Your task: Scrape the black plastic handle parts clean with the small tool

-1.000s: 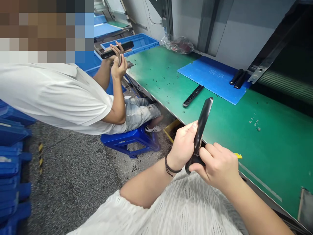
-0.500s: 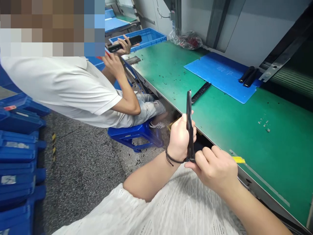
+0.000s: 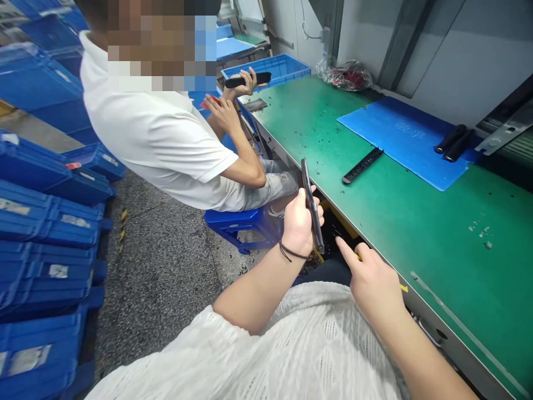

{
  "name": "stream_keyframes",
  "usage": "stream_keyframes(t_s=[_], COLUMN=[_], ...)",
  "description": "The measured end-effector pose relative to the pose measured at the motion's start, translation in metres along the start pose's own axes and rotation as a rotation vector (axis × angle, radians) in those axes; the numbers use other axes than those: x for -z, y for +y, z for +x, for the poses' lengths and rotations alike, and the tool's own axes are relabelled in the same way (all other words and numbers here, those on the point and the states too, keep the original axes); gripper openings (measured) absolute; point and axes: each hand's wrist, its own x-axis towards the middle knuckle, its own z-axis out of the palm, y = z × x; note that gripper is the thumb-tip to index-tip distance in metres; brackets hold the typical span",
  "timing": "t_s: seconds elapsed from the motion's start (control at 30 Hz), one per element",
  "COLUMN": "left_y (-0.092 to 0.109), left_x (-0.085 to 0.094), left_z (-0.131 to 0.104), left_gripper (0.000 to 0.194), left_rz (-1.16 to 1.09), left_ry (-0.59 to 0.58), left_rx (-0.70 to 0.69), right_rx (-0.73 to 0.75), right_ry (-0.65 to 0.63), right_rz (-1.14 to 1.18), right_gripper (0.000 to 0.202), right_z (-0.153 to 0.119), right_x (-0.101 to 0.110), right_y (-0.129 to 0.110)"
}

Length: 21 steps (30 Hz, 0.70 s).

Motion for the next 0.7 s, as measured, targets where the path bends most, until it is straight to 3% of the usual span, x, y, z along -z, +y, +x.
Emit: stream_keyframes(t_s=[0.07, 0.13, 0.23, 0.33, 0.4, 0.5, 0.57, 0.63, 0.7], left_y=[-0.001, -0.006, -0.014, -0.015, -0.009, 0.004, 0.010, 0.012, 0.011], left_x=[0.001, 0.001, -0.002, 0.002, 0.009, 0.023, 0.030, 0.031, 0.029], left_z=[-0.001, -0.005, -0.011, -0.012, -0.012, -0.021, -0.031, -0.039, -0.042], left_gripper=[0.031, 0.029, 0.027, 0.025, 0.023, 0.033, 0.030, 0.035, 0.048], left_rz=[-0.005, -0.003, 0.007, 0.125, 0.301, 0.593, 0.806, 0.990, 1.076], left_ry=[0.013, 0.034, 0.023, -0.075, -0.096, -0.115, -0.347, -0.667, -0.833], left_rx=[0.001, 0.002, 0.007, 0.000, -0.201, -0.759, -0.926, -0.878, -0.817], right_rx=[-0.052, -0.107, -0.130, -0.138, -0.157, -0.166, -0.158, -0.161, -0.157], right_ry=[-0.039, -0.014, 0.080, 0.226, 0.275, 0.261, 0.227, 0.184, 0.148], right_rz=[0.126, 0.415, 0.790, 0.907, 0.946, 1.015, 1.062, 1.084, 1.039], right_gripper=[0.059, 0.051, 0.023, 0.003, 0.003, 0.006, 0.006, 0.007, 0.012], right_z=[0.005, 0.011, 0.019, 0.020, 0.019, 0.015, 0.013, 0.011, 0.007], right_x=[-0.001, 0.003, 0.010, 0.021, 0.030, 0.046, 0.056, 0.062, 0.066], right_y=[-0.002, -0.009, -0.023, -0.031, -0.031, -0.029, -0.029, -0.029, -0.026])
